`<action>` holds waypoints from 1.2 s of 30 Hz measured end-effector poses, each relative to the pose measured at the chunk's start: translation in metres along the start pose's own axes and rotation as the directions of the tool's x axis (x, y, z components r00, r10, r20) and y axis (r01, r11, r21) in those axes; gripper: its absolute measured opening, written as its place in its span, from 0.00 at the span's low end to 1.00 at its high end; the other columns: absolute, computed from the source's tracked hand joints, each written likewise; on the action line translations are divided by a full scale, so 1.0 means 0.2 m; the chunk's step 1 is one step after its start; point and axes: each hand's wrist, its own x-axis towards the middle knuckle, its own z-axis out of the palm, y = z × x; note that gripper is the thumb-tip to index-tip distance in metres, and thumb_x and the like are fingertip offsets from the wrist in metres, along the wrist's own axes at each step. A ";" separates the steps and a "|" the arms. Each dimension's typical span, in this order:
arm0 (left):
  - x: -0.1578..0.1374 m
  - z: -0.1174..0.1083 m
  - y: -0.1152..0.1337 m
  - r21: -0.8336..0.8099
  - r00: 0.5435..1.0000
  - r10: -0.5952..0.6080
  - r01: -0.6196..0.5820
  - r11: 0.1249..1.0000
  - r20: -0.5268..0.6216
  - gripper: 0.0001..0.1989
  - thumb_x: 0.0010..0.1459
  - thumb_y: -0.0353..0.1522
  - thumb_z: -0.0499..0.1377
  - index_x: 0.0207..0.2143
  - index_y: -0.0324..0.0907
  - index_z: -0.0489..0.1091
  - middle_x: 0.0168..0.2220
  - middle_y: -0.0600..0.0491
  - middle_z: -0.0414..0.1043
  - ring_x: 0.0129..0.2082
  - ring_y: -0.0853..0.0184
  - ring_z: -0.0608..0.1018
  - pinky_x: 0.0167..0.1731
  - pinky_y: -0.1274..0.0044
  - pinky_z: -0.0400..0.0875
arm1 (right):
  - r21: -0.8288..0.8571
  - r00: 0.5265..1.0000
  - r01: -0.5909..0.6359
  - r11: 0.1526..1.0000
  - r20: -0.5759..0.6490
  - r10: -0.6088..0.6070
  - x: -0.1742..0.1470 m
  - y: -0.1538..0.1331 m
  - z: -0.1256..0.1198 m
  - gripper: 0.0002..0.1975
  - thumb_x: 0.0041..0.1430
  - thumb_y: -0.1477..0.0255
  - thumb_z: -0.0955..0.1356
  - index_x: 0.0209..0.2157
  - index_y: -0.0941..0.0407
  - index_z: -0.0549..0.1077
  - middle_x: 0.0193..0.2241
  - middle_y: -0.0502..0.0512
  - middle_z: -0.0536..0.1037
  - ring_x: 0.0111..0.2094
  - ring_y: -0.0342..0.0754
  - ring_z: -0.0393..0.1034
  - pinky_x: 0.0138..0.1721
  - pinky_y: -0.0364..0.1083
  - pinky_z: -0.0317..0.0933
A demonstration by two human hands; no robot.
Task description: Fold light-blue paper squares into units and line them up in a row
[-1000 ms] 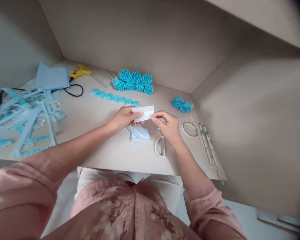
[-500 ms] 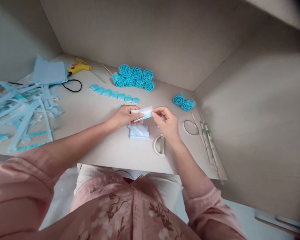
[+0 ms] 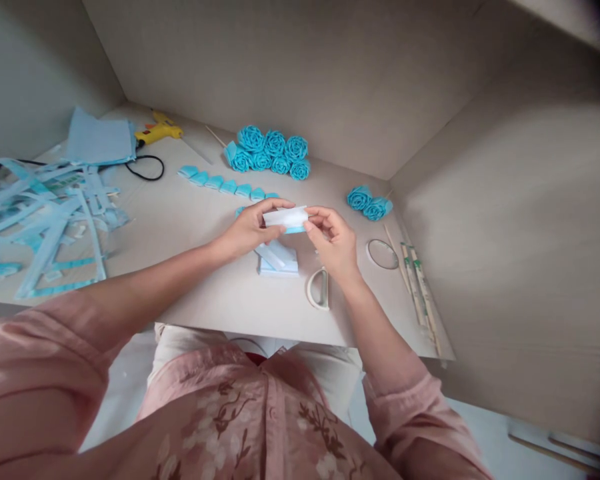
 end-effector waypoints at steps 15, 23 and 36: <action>0.01 0.00 -0.03 -0.066 0.984 0.180 -0.181 0.981 -0.016 0.29 0.50 0.33 0.68 0.56 0.41 0.68 0.37 0.53 0.74 0.34 0.69 0.75 0.33 0.79 0.68 | -0.089 0.982 0.028 0.996 0.190 -0.010 -0.01 -0.01 0.01 0.30 0.60 0.69 0.71 0.63 0.48 0.65 0.48 0.53 0.79 0.39 0.49 0.74 0.43 0.49 0.72; -0.01 0.01 0.00 -0.134 0.997 0.042 -0.034 0.990 0.060 0.23 0.49 0.47 0.71 0.41 0.40 0.77 0.31 0.53 0.73 0.28 0.69 0.72 0.29 0.77 0.66 | -0.084 0.994 0.062 0.995 0.096 -0.054 -0.01 0.01 0.02 0.31 0.61 0.63 0.70 0.64 0.48 0.63 0.45 0.54 0.79 0.41 0.51 0.76 0.42 0.51 0.74; -0.01 0.01 -0.02 -0.079 0.995 -0.064 0.057 0.995 -0.080 0.20 0.44 0.46 0.72 0.20 0.38 0.75 0.19 0.55 0.69 0.23 0.73 0.70 0.27 0.78 0.62 | -0.017 0.990 0.054 0.998 0.128 -0.051 0.00 0.01 0.02 0.31 0.58 0.62 0.72 0.62 0.48 0.66 0.62 0.55 0.72 0.47 0.53 0.76 0.44 0.51 0.73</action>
